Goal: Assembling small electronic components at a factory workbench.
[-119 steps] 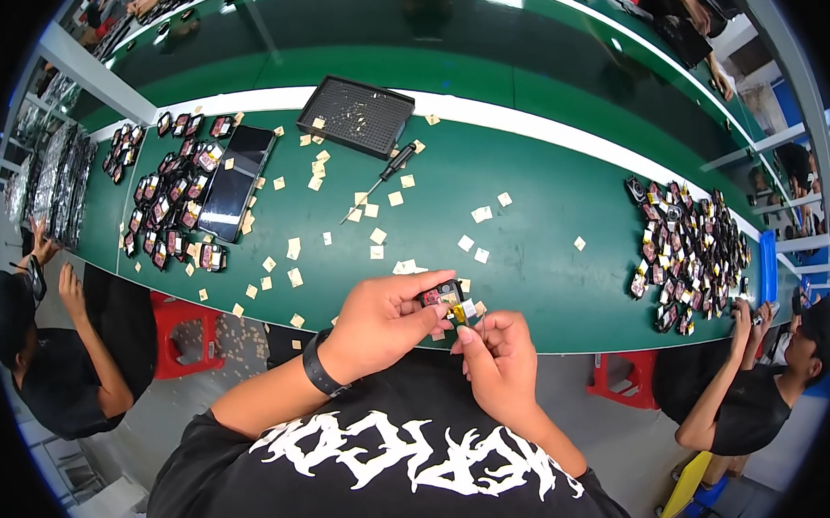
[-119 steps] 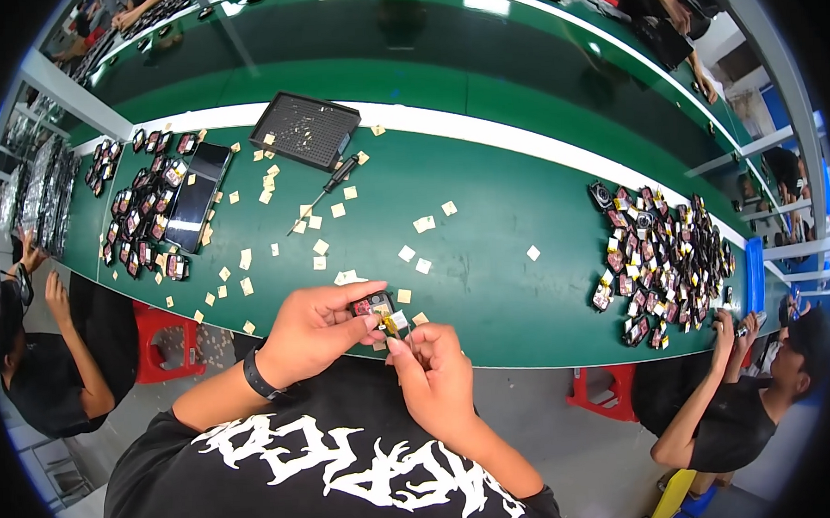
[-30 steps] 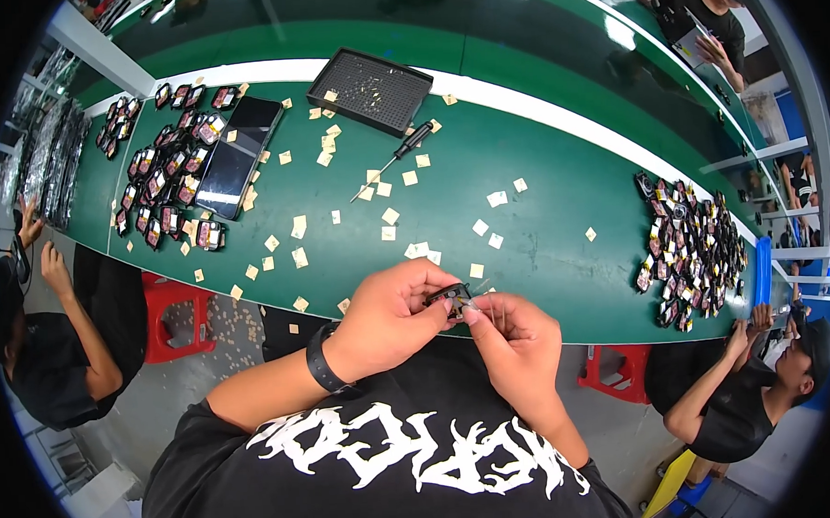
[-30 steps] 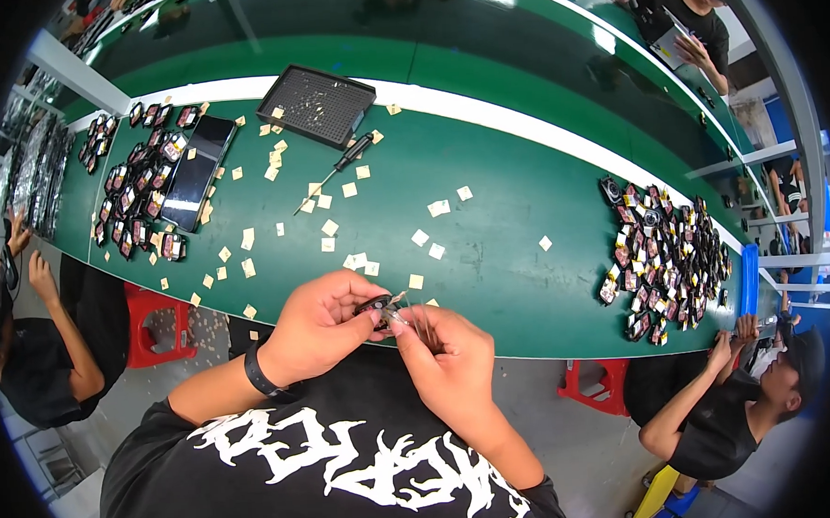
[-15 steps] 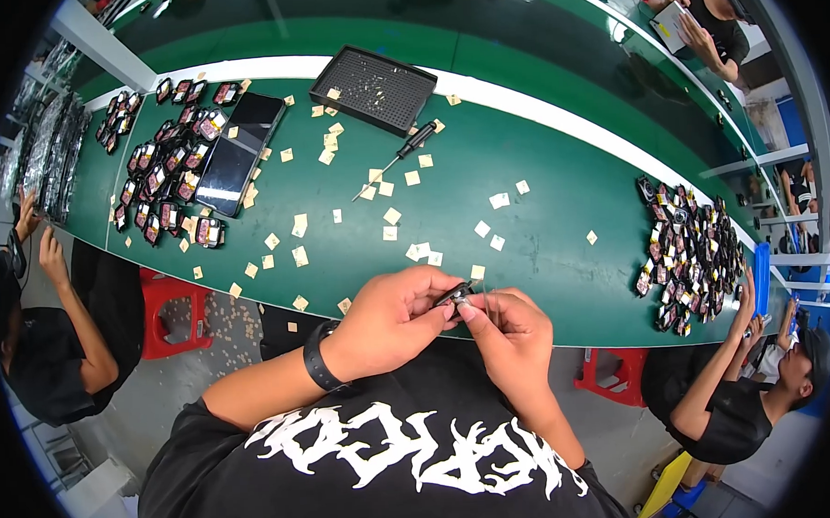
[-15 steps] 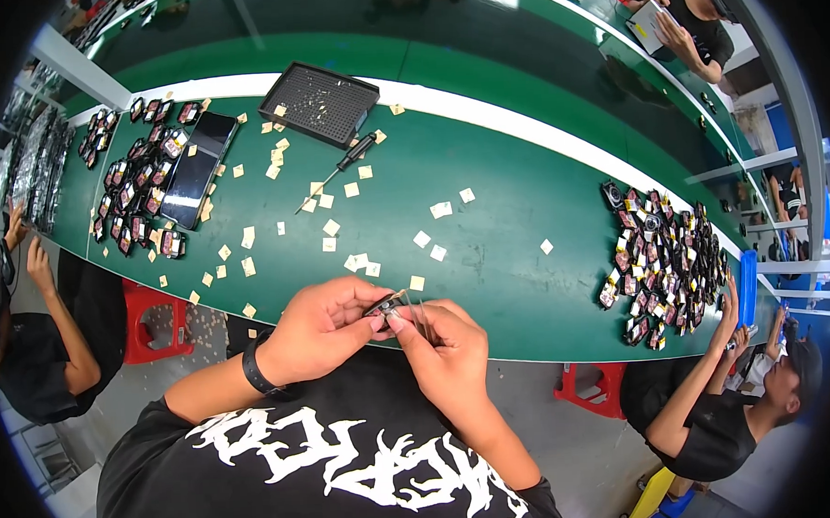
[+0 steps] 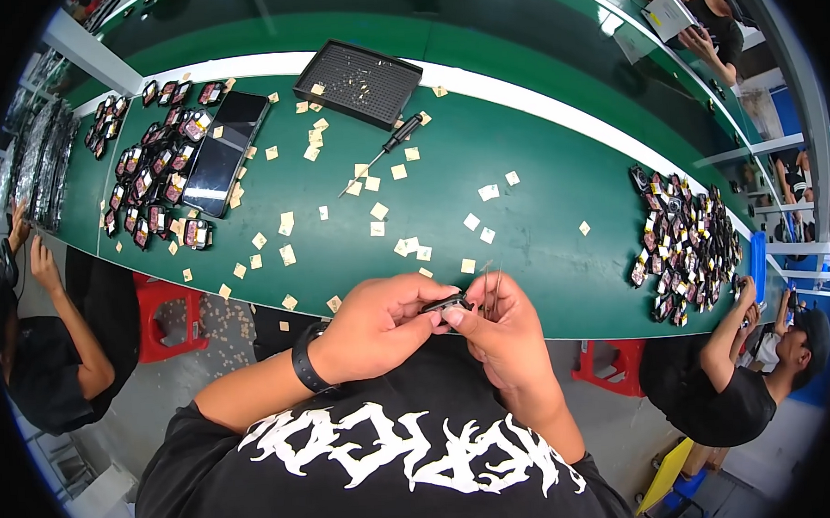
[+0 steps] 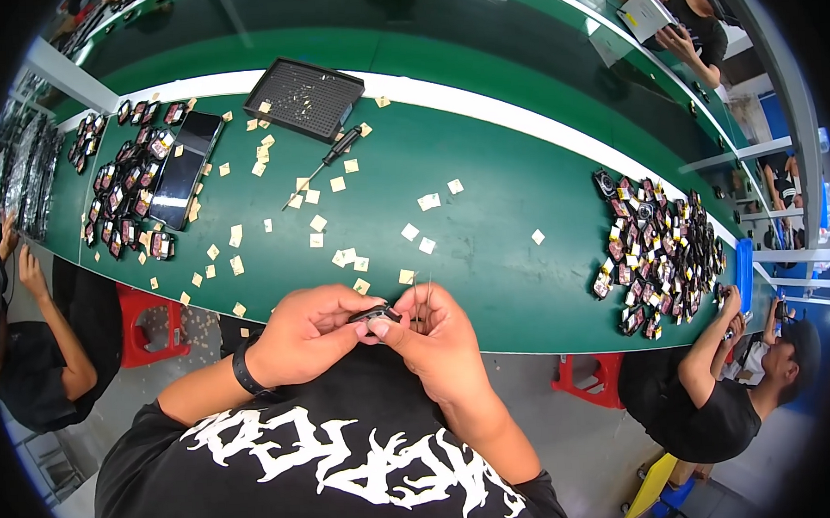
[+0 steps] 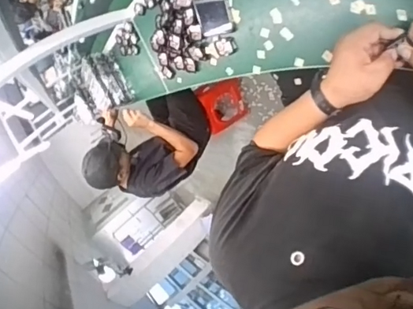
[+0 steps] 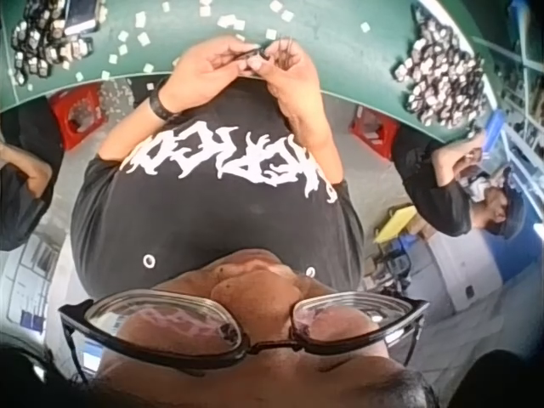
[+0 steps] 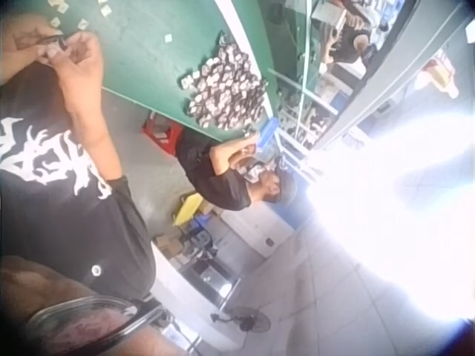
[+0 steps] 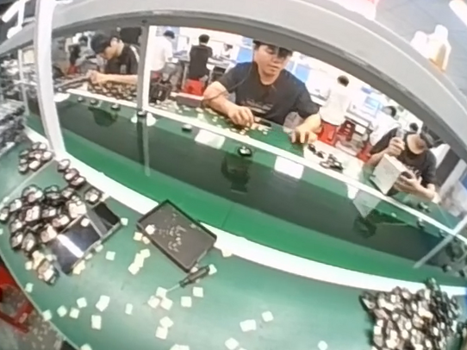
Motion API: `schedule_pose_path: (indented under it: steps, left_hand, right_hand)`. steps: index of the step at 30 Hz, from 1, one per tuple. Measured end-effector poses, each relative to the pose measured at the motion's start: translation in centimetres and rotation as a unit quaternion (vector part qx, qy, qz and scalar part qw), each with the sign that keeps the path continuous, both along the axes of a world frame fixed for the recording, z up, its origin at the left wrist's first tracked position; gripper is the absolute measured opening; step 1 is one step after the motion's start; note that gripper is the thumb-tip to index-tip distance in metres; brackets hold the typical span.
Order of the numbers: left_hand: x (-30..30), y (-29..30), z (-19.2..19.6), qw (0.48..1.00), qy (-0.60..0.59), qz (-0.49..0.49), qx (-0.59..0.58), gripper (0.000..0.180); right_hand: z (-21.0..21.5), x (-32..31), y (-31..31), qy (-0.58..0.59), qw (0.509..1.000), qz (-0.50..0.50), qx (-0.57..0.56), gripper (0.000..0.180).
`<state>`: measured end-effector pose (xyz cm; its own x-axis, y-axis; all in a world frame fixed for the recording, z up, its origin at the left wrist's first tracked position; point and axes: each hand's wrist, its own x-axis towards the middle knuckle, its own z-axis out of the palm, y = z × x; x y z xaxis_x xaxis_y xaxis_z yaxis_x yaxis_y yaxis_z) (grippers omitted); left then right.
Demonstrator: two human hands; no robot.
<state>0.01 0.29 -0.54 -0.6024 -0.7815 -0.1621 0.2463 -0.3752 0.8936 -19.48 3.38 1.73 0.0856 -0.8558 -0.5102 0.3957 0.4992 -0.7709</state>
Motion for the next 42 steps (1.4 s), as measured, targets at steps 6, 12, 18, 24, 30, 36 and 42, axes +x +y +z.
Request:
schedule_pose_path:
  steps: [6,12,18,24,30,36,42]
  left_hand:
    - [-0.6,0.0,0.1,0.997,0.043,0.02,0.068,0.03]
    - [-0.5,-0.3,0.9,0.993,0.042,0.01,0.107,0.034]
    - [0.1,-0.7,1.7,0.989,-0.119,-0.028,-0.082,0.034]
    - [0.3,-0.8,2.1,0.962,-0.164,-0.016,-0.216,0.036]
    - [0.9,-1.0,2.9,0.982,-0.153,-0.071,-0.081,0.039]
    - [1.7,-1.7,5.1,0.986,-0.097,-0.108,0.085,0.037]
    - [2.1,-1.4,6.0,0.985,-0.071,-0.134,0.081,0.047]
  right_hand:
    - [-0.1,-0.2,0.2,-0.012,1.0,-0.005,0.003,0.022]
    - [0.2,0.1,0.7,0.009,0.999,-0.023,-0.024,0.015]
    - [-0.1,-0.5,1.0,0.038,0.999,0.008,-0.006,0.009]
    - [0.6,-0.5,0.8,0.012,0.999,0.021,0.027,0.011]
    - [0.8,-0.3,1.3,-0.004,0.998,0.054,0.012,0.011]
    - [2.7,-0.7,1.9,0.041,0.994,0.097,-0.03,0.013]
    - [2.3,-1.4,2.8,0.158,0.97,0.091,-0.164,0.013]
